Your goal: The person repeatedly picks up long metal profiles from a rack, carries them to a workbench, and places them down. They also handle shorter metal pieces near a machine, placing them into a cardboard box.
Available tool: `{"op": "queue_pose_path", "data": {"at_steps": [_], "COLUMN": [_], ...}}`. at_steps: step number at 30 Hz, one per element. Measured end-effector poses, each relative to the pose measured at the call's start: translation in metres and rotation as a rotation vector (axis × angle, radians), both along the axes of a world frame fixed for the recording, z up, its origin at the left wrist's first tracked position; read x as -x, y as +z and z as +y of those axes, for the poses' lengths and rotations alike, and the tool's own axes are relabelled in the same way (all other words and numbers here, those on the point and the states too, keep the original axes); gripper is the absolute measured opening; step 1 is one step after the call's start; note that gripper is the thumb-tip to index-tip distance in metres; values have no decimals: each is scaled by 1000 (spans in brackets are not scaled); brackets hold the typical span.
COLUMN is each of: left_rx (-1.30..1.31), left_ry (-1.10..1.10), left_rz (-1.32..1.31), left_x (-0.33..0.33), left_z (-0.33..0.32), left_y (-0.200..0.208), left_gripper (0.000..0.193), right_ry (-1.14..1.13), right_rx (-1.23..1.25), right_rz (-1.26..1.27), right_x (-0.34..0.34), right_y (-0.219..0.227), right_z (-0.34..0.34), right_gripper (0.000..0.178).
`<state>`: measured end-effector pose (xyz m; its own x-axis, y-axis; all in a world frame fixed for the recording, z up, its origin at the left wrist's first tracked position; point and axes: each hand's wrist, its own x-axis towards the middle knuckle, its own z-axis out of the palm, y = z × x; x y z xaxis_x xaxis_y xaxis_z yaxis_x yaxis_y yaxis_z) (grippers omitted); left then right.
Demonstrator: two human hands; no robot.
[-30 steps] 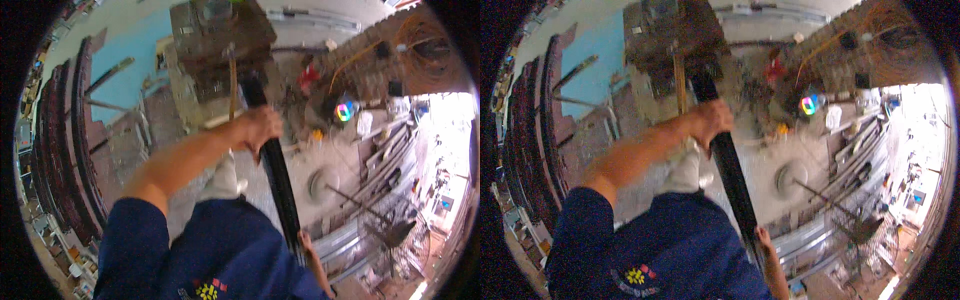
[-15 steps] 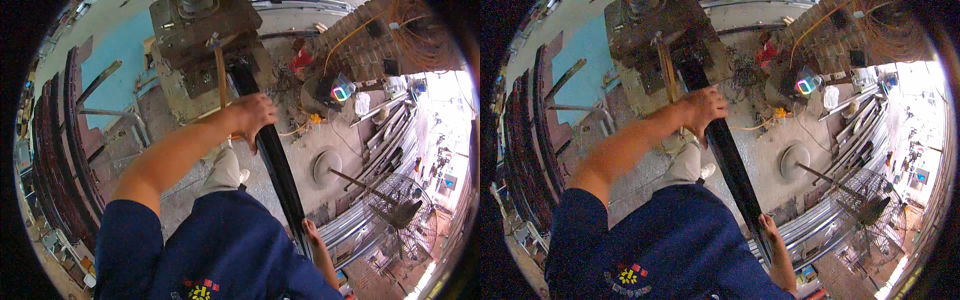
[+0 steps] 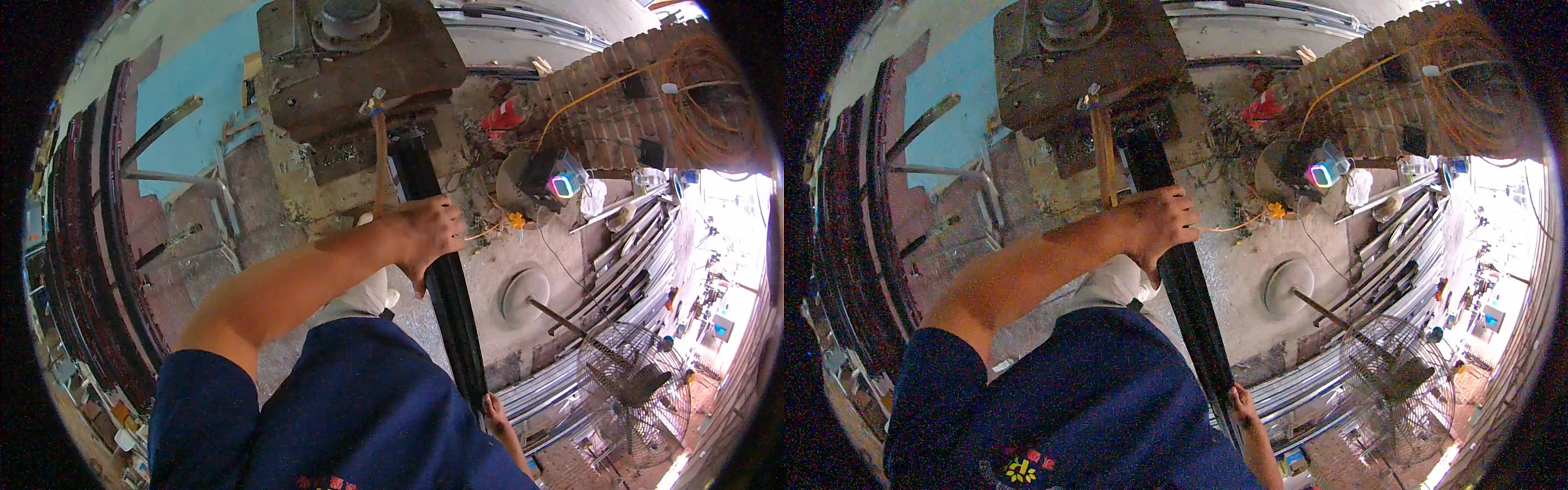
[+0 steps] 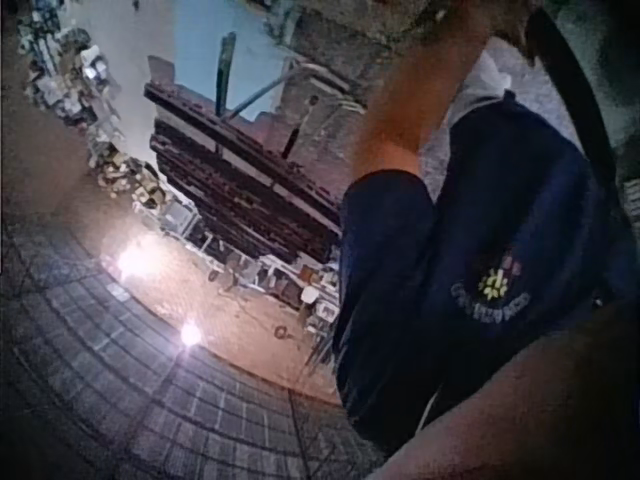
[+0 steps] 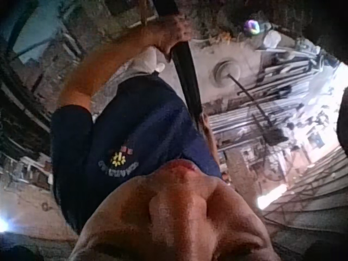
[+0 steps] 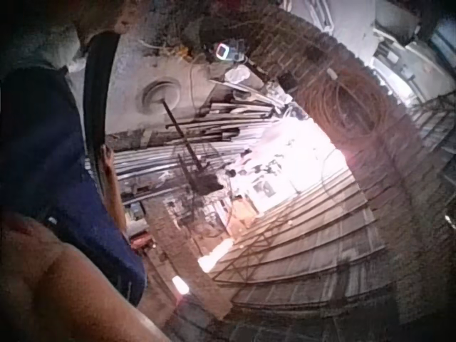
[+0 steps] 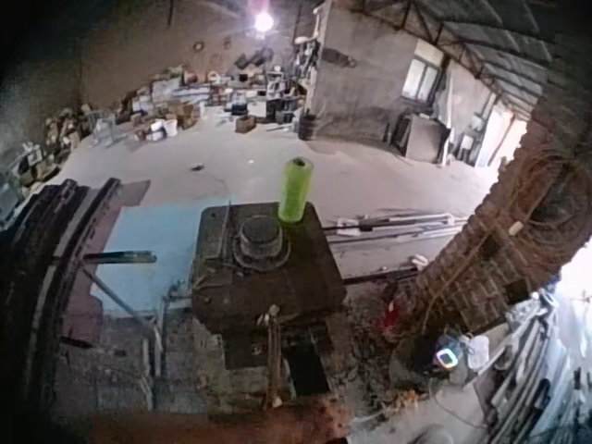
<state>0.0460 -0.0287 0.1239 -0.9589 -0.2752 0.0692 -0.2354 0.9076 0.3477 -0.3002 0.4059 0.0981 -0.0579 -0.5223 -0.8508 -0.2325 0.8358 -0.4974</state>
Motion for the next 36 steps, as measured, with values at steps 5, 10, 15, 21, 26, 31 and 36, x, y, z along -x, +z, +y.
{"op": "queue_pose_path", "data": {"at_steps": [5,10,15,21,26,31,36], "left_rx": [-47,-30,-26,-15,32,138,207], "left_ry": [-22,14,10,0,14,97,148], "left_rz": [-79,37,15,53,25,-86,-179], "left_x": [1,0,-1,3,11,17,24], "left_z": [-4,-3,1,5,12,28,42], "left_y": [3,-3,-3,-5,-16,-19,-34], "left_gripper": [89,88,87,83,81,85,88], "right_ry": [56,36,30,68,229,169,30], "right_rx": [-4,76,19,16,78,20,168], "right_rz": [-9,-37,17,40,-26,-37,-115], "right_x": [16,9,16,42,31,-15,-39], "right_y": [-2,4,-5,-58,-107,-154,-216], "right_z": [5,1,11,40,0,-65,-74], "right_gripper": [41,38,38,47,53,55,55]}}
